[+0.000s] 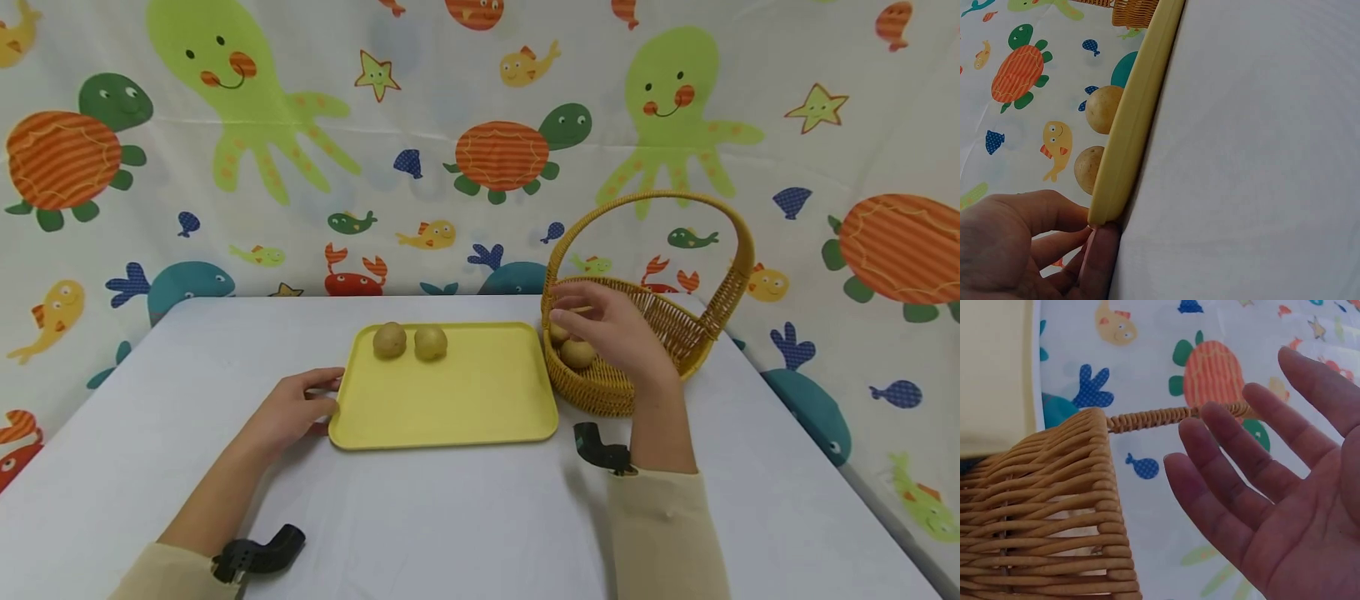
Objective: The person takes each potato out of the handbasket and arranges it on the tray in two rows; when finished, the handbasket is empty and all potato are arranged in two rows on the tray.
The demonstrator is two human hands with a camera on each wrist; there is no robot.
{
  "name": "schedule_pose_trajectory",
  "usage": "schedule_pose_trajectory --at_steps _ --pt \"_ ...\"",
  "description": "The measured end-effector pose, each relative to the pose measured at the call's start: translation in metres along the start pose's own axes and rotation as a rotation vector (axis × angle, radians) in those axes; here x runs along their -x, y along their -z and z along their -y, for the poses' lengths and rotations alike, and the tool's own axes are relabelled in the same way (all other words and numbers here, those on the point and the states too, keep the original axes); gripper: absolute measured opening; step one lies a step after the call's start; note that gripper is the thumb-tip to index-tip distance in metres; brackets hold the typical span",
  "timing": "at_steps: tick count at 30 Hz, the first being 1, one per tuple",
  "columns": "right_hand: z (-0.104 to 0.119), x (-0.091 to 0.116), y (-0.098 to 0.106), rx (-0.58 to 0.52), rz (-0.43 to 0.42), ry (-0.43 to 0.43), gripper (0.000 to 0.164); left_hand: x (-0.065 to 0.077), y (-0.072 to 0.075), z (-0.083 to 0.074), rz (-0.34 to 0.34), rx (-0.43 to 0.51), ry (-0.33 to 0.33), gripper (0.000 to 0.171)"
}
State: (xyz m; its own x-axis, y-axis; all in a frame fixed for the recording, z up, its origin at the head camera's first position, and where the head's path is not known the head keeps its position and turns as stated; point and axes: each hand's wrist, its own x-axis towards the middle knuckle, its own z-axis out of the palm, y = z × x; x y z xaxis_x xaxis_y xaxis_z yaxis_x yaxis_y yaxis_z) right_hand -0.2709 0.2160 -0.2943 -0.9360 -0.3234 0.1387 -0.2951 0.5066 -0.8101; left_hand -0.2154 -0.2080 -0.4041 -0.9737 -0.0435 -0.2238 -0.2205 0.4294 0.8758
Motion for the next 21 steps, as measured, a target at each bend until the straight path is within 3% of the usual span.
schedule_pose_trajectory --at_steps 11,16,21 --pt "-0.011 0.001 0.007 0.129 -0.011 -0.079 0.051 0.002 0.001 -0.003 0.005 0.006 -0.015 0.067" --pt "-0.020 0.000 0.010 0.150 -0.016 -0.130 0.050 0.002 0.001 -0.002 0.002 0.010 -0.002 0.067" --pt "-0.032 -0.002 0.010 0.123 0.002 -0.123 0.048 0.002 0.000 -0.002 0.003 0.015 -0.010 0.067"
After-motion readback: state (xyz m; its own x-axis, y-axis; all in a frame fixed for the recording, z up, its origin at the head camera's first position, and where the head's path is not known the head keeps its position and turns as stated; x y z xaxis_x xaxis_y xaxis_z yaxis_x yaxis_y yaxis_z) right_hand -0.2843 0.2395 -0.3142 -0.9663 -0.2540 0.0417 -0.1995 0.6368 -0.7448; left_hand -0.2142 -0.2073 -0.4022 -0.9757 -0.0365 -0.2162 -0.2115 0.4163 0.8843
